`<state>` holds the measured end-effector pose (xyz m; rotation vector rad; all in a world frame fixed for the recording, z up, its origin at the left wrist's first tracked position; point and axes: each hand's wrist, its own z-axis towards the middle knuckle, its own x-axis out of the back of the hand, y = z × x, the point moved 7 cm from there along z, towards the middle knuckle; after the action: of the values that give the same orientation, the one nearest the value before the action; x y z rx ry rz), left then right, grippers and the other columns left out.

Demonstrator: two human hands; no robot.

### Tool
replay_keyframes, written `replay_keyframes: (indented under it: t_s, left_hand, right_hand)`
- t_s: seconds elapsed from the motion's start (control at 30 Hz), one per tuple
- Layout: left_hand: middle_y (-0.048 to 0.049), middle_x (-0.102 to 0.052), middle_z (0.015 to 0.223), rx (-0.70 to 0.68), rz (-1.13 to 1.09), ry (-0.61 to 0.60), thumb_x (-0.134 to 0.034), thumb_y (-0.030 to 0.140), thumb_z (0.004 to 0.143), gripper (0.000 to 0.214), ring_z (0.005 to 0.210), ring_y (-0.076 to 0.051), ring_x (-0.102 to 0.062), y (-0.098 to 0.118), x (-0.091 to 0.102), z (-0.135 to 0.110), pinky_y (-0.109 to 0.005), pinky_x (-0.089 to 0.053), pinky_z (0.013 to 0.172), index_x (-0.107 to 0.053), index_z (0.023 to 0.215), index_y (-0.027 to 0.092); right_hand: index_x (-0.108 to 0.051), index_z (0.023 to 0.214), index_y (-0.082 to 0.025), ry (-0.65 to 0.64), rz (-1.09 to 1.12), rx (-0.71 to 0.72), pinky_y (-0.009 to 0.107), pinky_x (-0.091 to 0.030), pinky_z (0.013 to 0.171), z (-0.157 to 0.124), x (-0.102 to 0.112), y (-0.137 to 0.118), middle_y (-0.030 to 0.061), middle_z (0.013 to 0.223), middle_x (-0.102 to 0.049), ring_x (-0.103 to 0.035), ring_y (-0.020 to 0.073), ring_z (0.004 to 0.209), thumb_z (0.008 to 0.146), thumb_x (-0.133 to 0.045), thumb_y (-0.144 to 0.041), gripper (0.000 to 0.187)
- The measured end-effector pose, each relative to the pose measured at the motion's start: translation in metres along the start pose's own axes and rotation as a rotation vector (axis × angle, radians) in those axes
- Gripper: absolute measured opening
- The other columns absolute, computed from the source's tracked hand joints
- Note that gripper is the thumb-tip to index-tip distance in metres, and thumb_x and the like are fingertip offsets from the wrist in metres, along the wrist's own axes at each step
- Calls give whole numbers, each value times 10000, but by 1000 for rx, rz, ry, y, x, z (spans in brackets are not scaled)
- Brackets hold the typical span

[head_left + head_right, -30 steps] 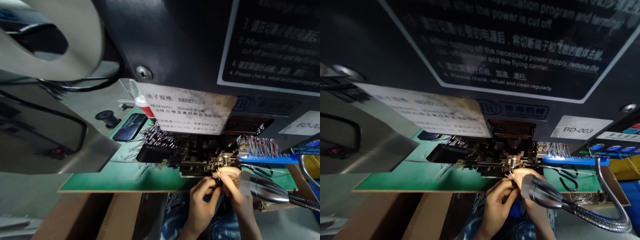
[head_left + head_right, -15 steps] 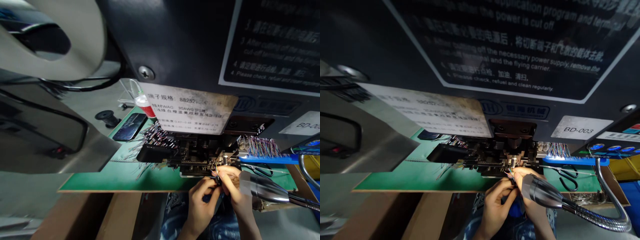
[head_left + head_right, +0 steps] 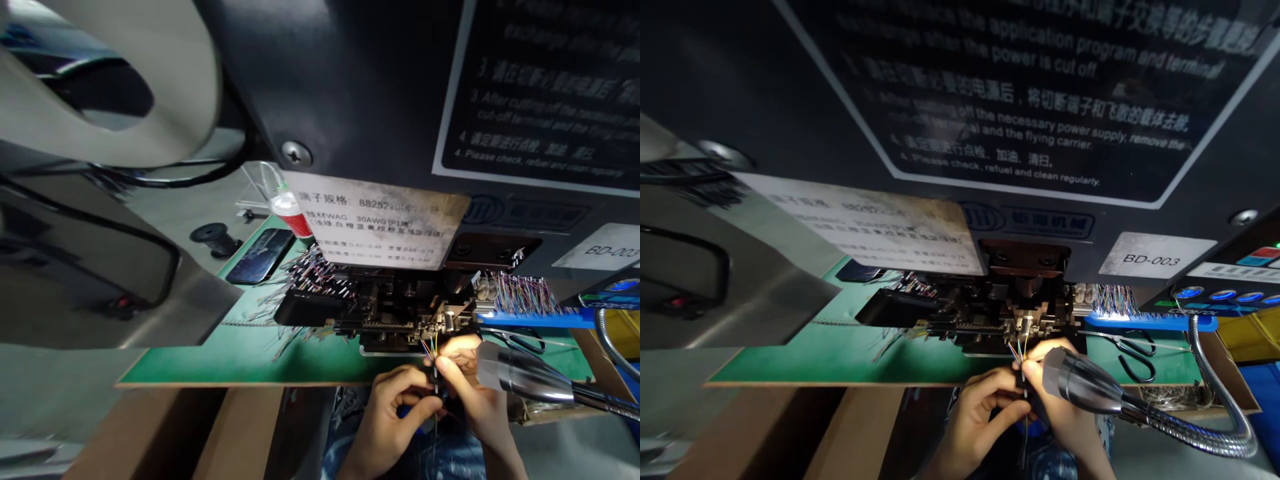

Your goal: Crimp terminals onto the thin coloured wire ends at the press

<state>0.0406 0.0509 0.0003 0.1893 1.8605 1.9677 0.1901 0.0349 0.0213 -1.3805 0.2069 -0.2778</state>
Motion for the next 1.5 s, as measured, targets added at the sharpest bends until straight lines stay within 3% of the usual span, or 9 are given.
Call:
replay_keyframes:
  t_s: [0.1,0.27,0.5,0.7,0.87,1.03,1.13,1.3,1.5]
  left_hand:
    - [-24,-715,769,-63,55,52,-755,145,875,67,606,-152,-753,3,-1,5,-176,-638,586,-779,816,169]
    - [0,-701,734,-163,144,109,-708,93,867,115,611,-141,-754,10,-1,8,-148,-620,580,-770,821,178]
    - [6,-702,708,-193,199,115,-710,104,870,99,566,-138,-747,16,-1,8,-141,-605,546,-759,822,175]
    - [-4,-697,720,-182,220,113,-715,136,885,84,571,-140,-742,11,-1,8,-145,-600,546,-764,827,172]
    - [-21,-696,769,-82,156,48,-749,195,896,64,596,-155,-756,9,4,5,-163,-616,551,-780,844,174]
    - [-16,-691,730,-10,83,-94,-783,162,860,84,608,-186,-769,18,9,2,-215,-652,577,-780,780,189]
    - [-22,-719,752,-2,55,-110,-784,143,857,86,620,-191,-786,16,10,2,-218,-655,594,-787,786,191]
    - [-29,-712,776,-7,31,-5,-786,246,900,99,611,-189,-785,0,8,5,-218,-654,586,-775,836,171]
    - [-38,-724,803,-108,145,83,-730,206,908,96,614,-157,-757,2,1,9,-182,-640,584,-761,830,160]
  right_hand:
    - [-782,1022,-244,34,-36,-63,327,-590,618,0,-1,8,34,862,-822,-619,162,510,954,-757,-343,123]
    - [-846,957,-244,22,-61,-103,359,-602,680,3,-4,6,59,885,-820,-620,186,556,958,-742,-440,222]
    - [-837,1022,-258,38,-34,-92,364,-606,684,6,-6,3,31,827,-812,-499,143,448,958,-742,-401,184]
    - [-831,1027,-246,52,-17,-91,409,-635,741,5,-7,4,42,836,-823,-546,168,469,945,-755,-402,192]
    - [-846,960,-254,62,-124,-22,374,-602,798,4,-5,-5,67,927,-824,-757,251,823,942,-734,-340,142]
    - [-792,851,-239,-96,-155,134,344,-580,820,1,-9,-18,65,963,-802,-743,233,891,967,-712,-277,145]
    - [-779,886,-240,-115,-60,59,317,-600,782,1,-9,-13,40,911,-797,-752,214,839,976,-723,-288,117]
    - [-754,911,-223,-10,25,-77,330,-609,694,0,-8,-1,56,880,-802,-734,219,741,955,-749,-381,165]
    - [-817,923,-221,71,-24,-55,363,-616,615,3,-6,3,73,818,-802,-649,209,576,940,-744,-486,275]
